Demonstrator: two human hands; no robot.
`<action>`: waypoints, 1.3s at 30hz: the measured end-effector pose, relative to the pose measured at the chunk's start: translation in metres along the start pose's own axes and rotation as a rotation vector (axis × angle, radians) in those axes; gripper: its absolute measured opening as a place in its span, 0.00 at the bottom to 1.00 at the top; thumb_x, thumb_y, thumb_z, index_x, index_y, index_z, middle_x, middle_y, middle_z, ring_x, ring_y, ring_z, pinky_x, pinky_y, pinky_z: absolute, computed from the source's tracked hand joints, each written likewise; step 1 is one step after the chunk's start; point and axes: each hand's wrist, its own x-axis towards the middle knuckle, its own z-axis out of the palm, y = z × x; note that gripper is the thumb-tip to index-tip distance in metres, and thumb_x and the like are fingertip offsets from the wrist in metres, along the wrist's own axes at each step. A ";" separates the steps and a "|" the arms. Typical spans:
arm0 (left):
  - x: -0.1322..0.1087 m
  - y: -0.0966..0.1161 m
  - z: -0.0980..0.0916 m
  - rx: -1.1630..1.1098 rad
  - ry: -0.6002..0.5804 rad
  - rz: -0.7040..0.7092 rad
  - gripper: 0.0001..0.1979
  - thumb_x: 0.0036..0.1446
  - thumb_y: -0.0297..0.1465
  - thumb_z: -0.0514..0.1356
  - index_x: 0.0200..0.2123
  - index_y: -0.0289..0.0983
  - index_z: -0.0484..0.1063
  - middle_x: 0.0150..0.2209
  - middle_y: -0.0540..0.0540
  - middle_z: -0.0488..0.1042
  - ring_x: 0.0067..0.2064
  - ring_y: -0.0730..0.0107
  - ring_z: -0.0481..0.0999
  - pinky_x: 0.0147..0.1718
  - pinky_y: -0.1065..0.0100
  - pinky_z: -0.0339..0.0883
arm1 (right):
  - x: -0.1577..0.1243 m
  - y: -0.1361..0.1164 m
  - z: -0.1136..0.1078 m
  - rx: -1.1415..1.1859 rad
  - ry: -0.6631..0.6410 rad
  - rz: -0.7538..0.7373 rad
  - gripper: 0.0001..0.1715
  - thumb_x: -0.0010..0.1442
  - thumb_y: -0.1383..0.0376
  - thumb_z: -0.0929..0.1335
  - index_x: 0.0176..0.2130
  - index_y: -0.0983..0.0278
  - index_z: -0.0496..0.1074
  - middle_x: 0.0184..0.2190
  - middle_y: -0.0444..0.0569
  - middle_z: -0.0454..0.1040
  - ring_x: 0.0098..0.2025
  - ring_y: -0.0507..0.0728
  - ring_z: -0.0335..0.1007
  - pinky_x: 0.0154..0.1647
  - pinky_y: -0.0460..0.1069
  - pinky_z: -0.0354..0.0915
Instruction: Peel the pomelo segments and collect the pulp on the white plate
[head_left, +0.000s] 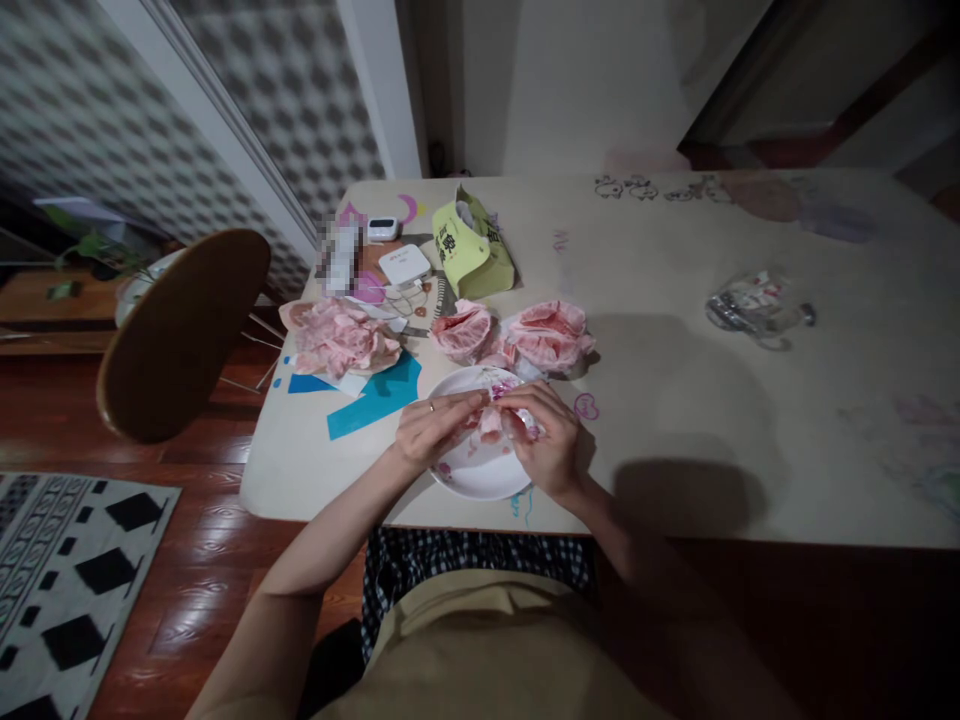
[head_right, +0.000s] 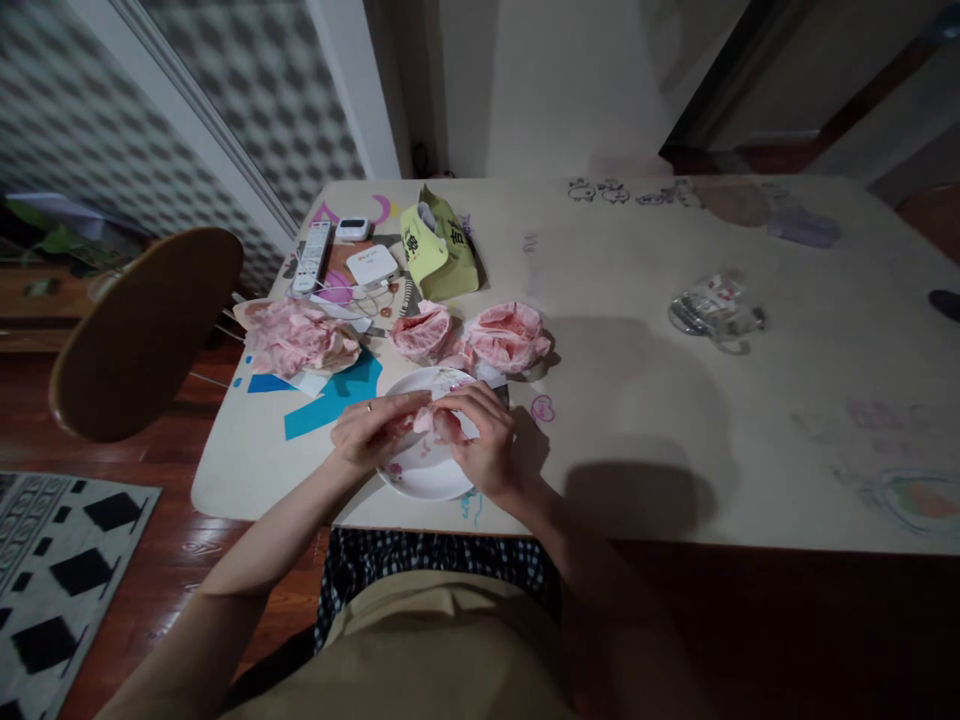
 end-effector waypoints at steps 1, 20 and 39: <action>-0.001 0.000 0.001 0.002 0.015 -0.012 0.25 0.74 0.33 0.55 0.70 0.36 0.61 0.51 0.36 0.84 0.52 0.63 0.86 0.44 0.68 0.84 | -0.001 0.001 0.000 -0.020 0.016 -0.036 0.10 0.68 0.71 0.67 0.39 0.60 0.78 0.31 0.47 0.80 0.36 0.56 0.77 0.39 0.52 0.74; 0.007 0.005 -0.003 0.154 -0.050 -0.323 0.31 0.67 0.33 0.65 0.70 0.39 0.60 0.44 0.43 0.86 0.41 0.68 0.88 0.38 0.74 0.80 | 0.012 0.048 -0.008 -0.411 0.102 -0.040 0.16 0.65 0.75 0.67 0.44 0.58 0.81 0.35 0.45 0.81 0.40 0.57 0.75 0.45 0.54 0.72; -0.005 0.002 0.003 0.106 0.003 -0.233 0.38 0.69 0.31 0.62 0.76 0.43 0.48 0.50 0.41 0.84 0.47 0.67 0.87 0.44 0.71 0.82 | 0.026 0.040 -0.012 -0.281 -0.102 -0.198 0.11 0.66 0.69 0.72 0.47 0.56 0.80 0.40 0.45 0.83 0.46 0.58 0.78 0.57 0.59 0.71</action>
